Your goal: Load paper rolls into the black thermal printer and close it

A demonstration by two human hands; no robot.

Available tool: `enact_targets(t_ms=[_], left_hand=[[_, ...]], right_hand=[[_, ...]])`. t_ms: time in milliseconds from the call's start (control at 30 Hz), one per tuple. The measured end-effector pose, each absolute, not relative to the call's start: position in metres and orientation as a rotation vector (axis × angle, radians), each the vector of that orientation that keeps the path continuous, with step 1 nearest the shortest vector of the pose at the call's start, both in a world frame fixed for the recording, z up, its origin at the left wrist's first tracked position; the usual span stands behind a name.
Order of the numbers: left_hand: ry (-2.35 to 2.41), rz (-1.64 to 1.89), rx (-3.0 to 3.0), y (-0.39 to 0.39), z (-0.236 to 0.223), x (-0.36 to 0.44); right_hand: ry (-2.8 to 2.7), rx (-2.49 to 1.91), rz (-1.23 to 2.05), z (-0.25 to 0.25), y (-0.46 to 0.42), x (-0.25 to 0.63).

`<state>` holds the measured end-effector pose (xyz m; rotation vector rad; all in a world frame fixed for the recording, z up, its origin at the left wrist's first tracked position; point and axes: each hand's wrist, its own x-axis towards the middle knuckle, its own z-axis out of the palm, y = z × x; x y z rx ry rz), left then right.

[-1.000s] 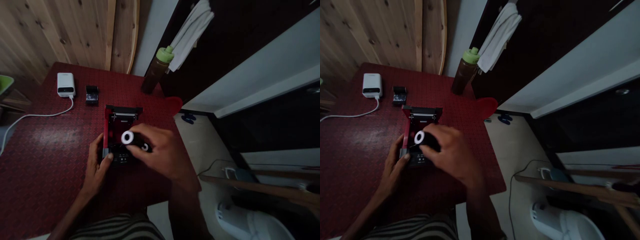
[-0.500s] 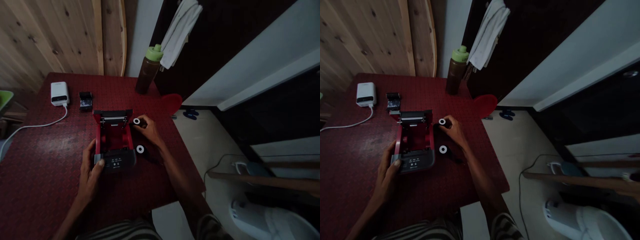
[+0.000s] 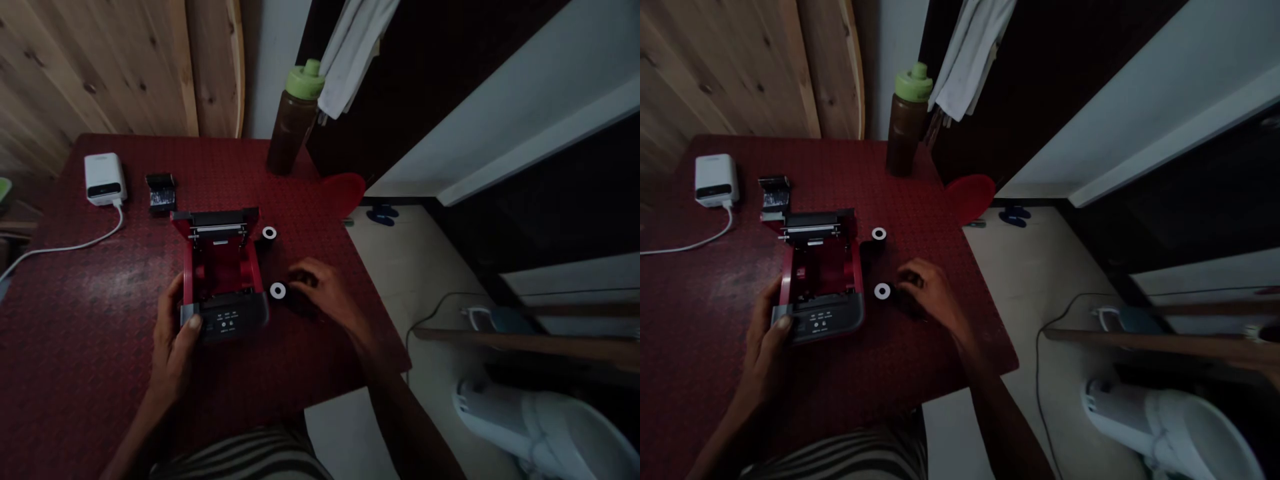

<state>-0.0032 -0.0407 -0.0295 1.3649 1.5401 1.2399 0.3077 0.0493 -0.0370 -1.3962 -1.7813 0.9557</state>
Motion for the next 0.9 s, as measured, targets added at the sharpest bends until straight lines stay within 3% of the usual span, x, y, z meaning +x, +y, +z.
enact_targets(t_ms=[333, 633, 900], left_hand=[[1.491, 1.328, 1.335, -0.038, -0.029, 0.003], [1.397, 1.322, 1.266, -0.039, -0.032, 0.002], [1.342, 1.311, 1.248, -0.040, -0.032, 0.001]], right_hand=[[-1.713, -1.307, 0.962, -0.049, 0.018, 0.270], [-2.167, -1.155, 0.661, 0.070, 0.030, 0.256], [-2.683, -1.215, 0.485, 0.063, 0.059, 0.181]])
